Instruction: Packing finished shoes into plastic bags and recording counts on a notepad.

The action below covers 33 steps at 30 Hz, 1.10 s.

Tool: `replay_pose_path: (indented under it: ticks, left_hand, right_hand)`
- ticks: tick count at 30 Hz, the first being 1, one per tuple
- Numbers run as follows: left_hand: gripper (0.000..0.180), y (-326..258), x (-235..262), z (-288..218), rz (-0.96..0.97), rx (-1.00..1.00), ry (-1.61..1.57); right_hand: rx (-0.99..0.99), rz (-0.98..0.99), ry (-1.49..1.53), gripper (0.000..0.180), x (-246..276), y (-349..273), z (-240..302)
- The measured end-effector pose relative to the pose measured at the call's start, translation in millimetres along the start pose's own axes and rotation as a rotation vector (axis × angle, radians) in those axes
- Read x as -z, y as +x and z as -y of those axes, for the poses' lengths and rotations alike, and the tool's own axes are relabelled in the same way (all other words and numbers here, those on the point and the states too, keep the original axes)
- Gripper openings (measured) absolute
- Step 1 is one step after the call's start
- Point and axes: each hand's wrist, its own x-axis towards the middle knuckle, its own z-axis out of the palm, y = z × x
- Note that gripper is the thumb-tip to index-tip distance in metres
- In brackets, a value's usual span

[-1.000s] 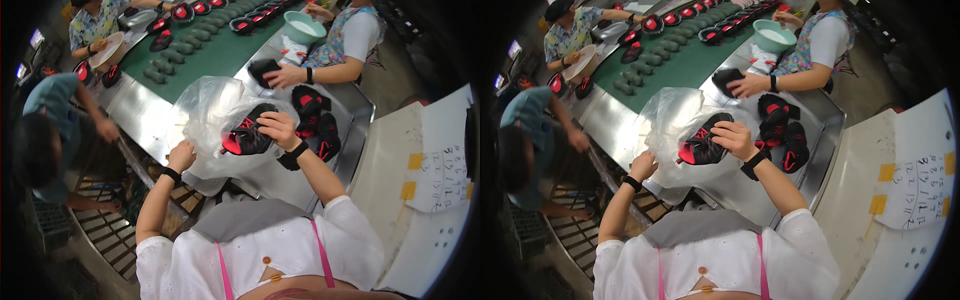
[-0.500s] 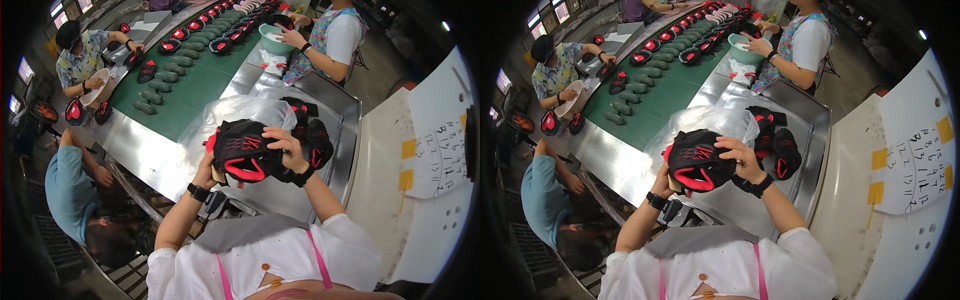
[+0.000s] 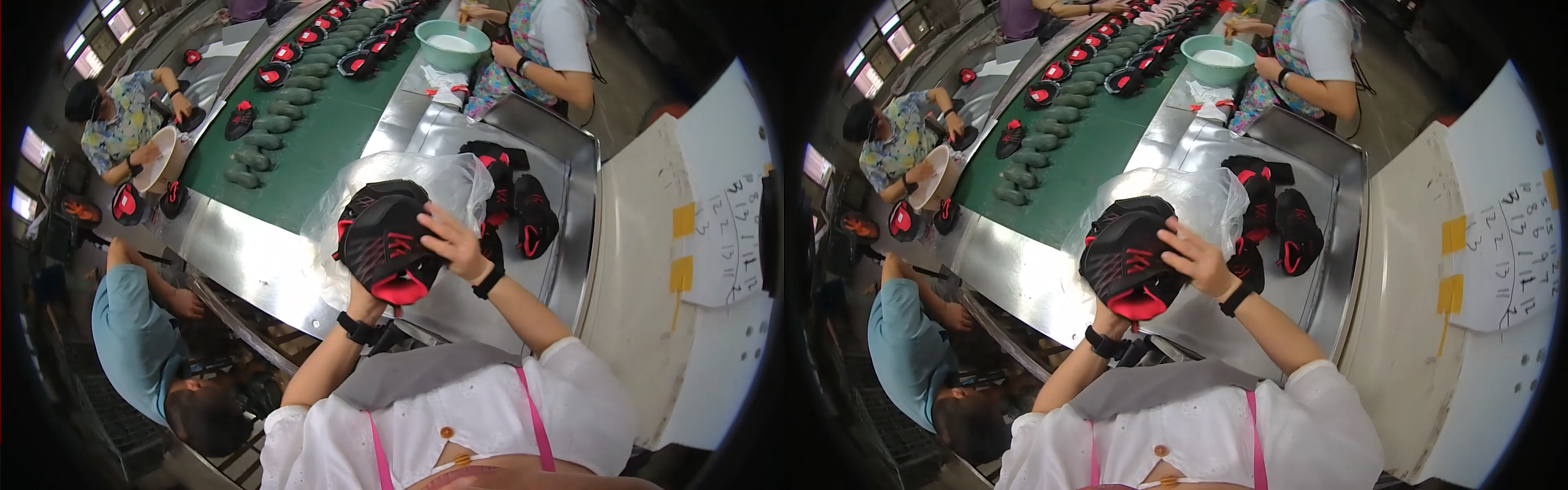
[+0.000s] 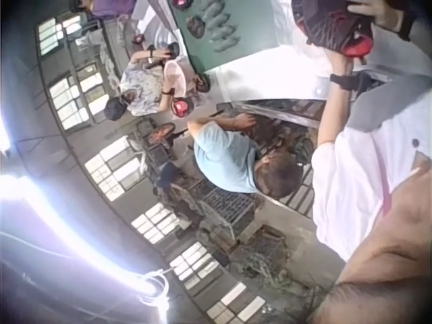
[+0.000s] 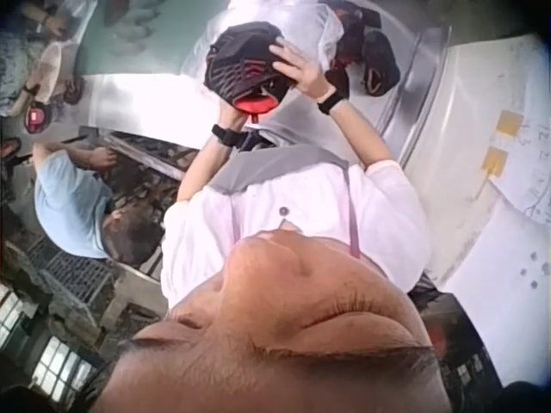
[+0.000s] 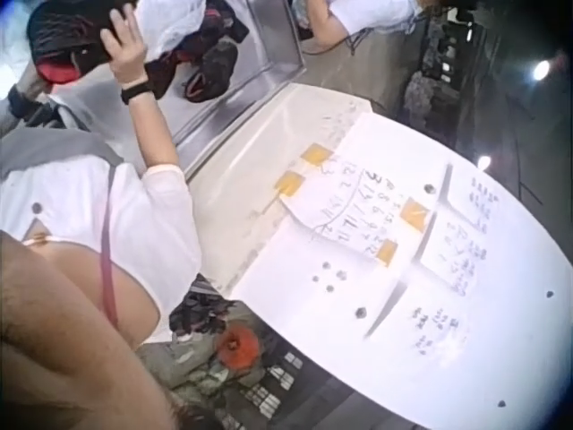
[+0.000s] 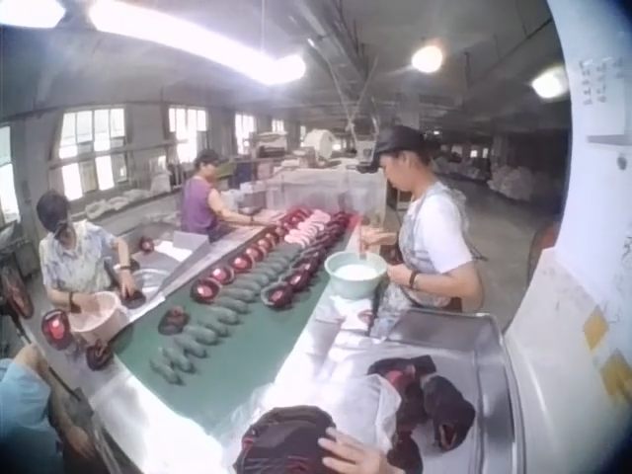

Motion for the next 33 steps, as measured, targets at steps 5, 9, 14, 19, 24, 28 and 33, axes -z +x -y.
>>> replay_pose_path:
  ticks: [5, 9, 14, 19, 24, 28, 33]
  left_hand:
    - [0.034, 2.9, 12.2, -1.5, 0.112, 0.098, 0.034]
    - [0.033, 7.9, 12.8, -8.5, 0.104, 0.318, 0.083]
    - [0.034, 33.9, -20.7, 15.2, 0.105, 0.358, 0.19]
    - [0.027, 61.5, -54.2, 49.9, 0.163, 0.381, 0.432]
    - [0.058, 60.3, -105.0, 79.6, 0.241, 0.413, 0.325]
    - [0.043, 58.1, -66.7, 120.9, 0.481, 0.438, 0.781]
    - [0.054, 40.9, -66.1, 70.4, 0.426, 0.655, -0.027]
  right_hand:
    - [-0.368, -0.058, 0.275, 0.038, -12.9, -9.5, 1.1]
    - [-0.482, -0.088, 0.276, 0.042, 1.0, 8.1, 8.4]
    - [-0.891, -0.495, 0.643, 0.029, 2.9, -34.1, -5.0]
    - [-0.719, -1.106, 0.696, 0.027, 85.7, -61.9, 13.9]
    - [-0.551, -1.162, 0.856, 0.037, 165.1, -106.0, 29.9]
    - [-0.984, -1.239, 0.58, 0.039, 131.7, -80.3, 42.6]
    - [-1.044, -0.811, 0.95, 0.048, 110.3, -33.2, 70.7]
